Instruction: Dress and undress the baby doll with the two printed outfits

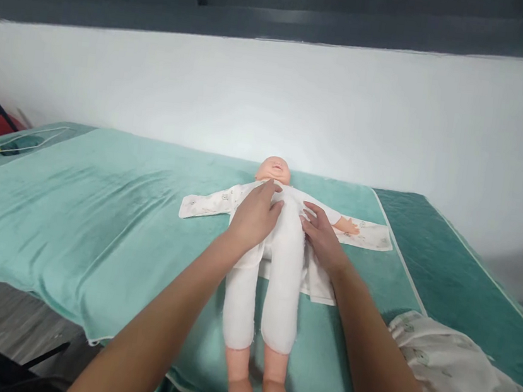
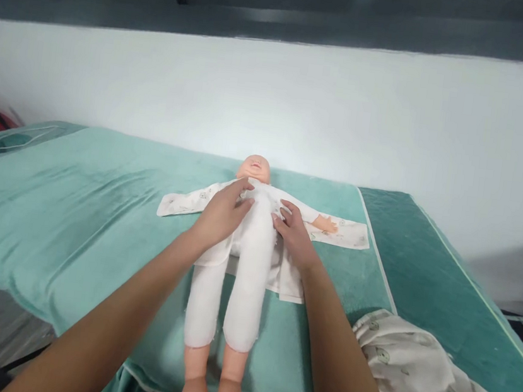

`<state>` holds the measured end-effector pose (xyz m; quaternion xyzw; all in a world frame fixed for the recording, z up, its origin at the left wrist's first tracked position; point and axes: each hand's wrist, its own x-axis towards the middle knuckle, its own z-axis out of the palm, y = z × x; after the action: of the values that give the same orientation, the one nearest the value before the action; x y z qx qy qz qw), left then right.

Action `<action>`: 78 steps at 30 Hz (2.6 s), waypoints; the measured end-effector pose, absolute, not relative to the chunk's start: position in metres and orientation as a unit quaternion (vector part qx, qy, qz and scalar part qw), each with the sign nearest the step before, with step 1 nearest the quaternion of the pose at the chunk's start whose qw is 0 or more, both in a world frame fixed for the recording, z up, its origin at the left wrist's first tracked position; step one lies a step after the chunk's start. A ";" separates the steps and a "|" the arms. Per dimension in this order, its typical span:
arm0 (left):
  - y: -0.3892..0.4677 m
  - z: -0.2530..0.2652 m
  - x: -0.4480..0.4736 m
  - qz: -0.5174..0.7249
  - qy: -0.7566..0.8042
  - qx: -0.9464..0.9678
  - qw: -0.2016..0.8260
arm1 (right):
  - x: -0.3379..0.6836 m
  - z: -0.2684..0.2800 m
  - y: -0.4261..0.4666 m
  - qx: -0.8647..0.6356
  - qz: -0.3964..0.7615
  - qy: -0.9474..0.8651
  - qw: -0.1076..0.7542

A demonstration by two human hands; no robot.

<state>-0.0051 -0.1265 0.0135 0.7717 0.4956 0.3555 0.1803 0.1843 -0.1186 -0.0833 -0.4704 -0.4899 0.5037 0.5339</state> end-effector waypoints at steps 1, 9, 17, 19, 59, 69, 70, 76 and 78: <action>-0.138 0.007 -0.011 0.381 0.484 0.771 0.164 | 0.185 -0.083 -0.119 -0.472 0.503 -0.490 0.534; -0.234 -0.067 -0.075 0.486 0.566 0.634 0.202 | 0.183 -0.078 -0.125 -0.485 0.495 -0.491 0.528; -0.242 -0.068 -0.076 0.493 0.553 0.605 0.293 | 0.184 -0.084 -0.126 -0.500 0.460 -0.507 0.530; -0.244 -0.066 -0.079 0.507 0.528 0.613 0.298 | 0.185 -0.086 -0.126 -0.502 0.455 -0.510 0.529; -0.107 0.020 -0.015 0.329 0.489 0.769 0.247 | 0.173 -0.068 -0.129 -0.395 0.510 -0.535 0.545; -0.065 0.044 0.098 0.053 0.376 0.922 0.073 | 0.174 -0.059 -0.134 -0.347 0.511 -0.561 0.551; -0.062 0.045 0.103 0.036 0.375 0.924 0.072 | 0.176 -0.059 -0.134 -0.347 0.513 -0.567 0.543; -0.058 0.048 0.090 0.046 0.369 0.925 0.073 | 0.215 -0.069 -0.119 -0.533 0.311 -0.554 0.559; -0.061 0.047 0.083 0.054 0.361 0.930 0.052 | 0.229 -0.075 -0.115 -0.654 0.176 -0.524 0.516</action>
<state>0.0829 -0.0615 0.0471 0.9296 0.3609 0.0537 0.0522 0.2293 -0.1153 -0.0748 -0.6545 -0.5240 0.1761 0.5158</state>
